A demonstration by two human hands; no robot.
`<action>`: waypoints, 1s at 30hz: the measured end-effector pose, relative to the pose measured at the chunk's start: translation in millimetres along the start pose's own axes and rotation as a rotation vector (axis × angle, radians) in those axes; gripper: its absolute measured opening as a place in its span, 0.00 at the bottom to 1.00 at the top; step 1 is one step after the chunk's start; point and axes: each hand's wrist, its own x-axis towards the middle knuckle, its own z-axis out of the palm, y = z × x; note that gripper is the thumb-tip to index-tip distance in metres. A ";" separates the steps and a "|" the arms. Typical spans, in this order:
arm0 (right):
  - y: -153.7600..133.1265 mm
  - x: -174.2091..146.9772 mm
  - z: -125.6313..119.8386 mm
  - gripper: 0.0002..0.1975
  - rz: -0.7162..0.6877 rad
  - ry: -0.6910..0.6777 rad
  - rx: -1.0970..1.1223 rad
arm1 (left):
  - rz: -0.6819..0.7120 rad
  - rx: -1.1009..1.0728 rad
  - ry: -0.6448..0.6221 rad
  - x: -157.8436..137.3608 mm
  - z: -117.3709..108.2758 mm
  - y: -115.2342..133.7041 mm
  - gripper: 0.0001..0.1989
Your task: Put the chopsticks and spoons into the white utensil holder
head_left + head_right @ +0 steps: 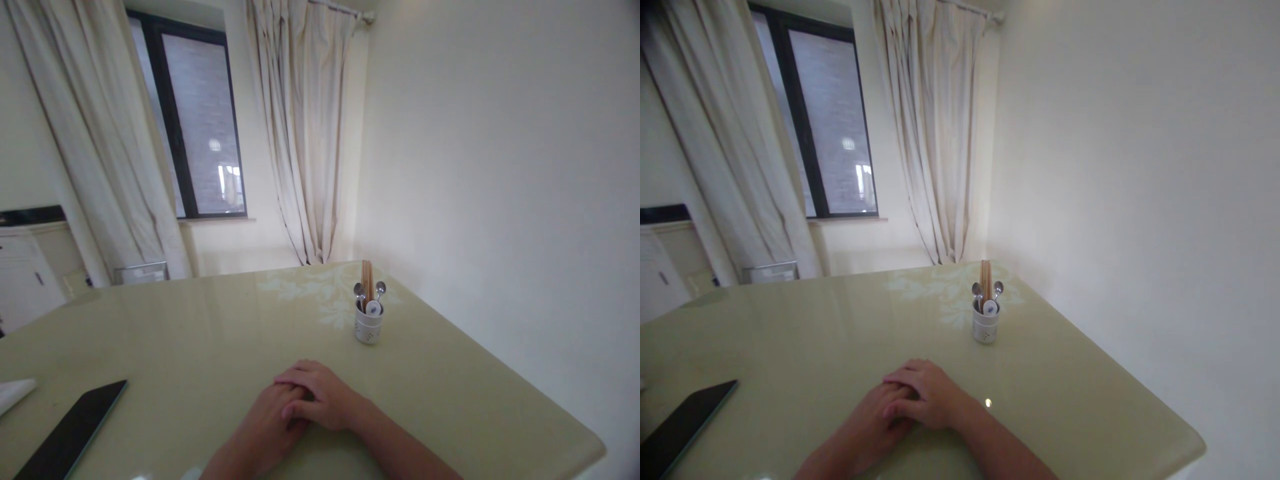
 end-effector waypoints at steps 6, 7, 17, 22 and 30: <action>0.1 -3.1 -6.6 0.32 0.036 0.018 0.082 | 0.004 -0.005 -0.005 7.6 2.3 3.5 0.23; -0.3 -3.4 -7.7 0.31 0.033 0.027 0.090 | 0.006 -0.008 0.000 8.6 2.7 3.4 0.23; 15.5 -9.9 -18.9 0.19 -0.086 0.462 -0.210 | 0.017 0.051 0.042 5.7 -0.3 3.5 0.19; 37.9 -16.3 -62.2 0.28 0.210 1.379 -0.463 | 0.023 0.142 0.115 1.1 -0.2 -10.9 0.19; 88.4 -19.0 -79.2 0.49 0.621 1.252 -0.184 | -0.066 0.210 0.210 -0.2 -9.4 -38.8 0.18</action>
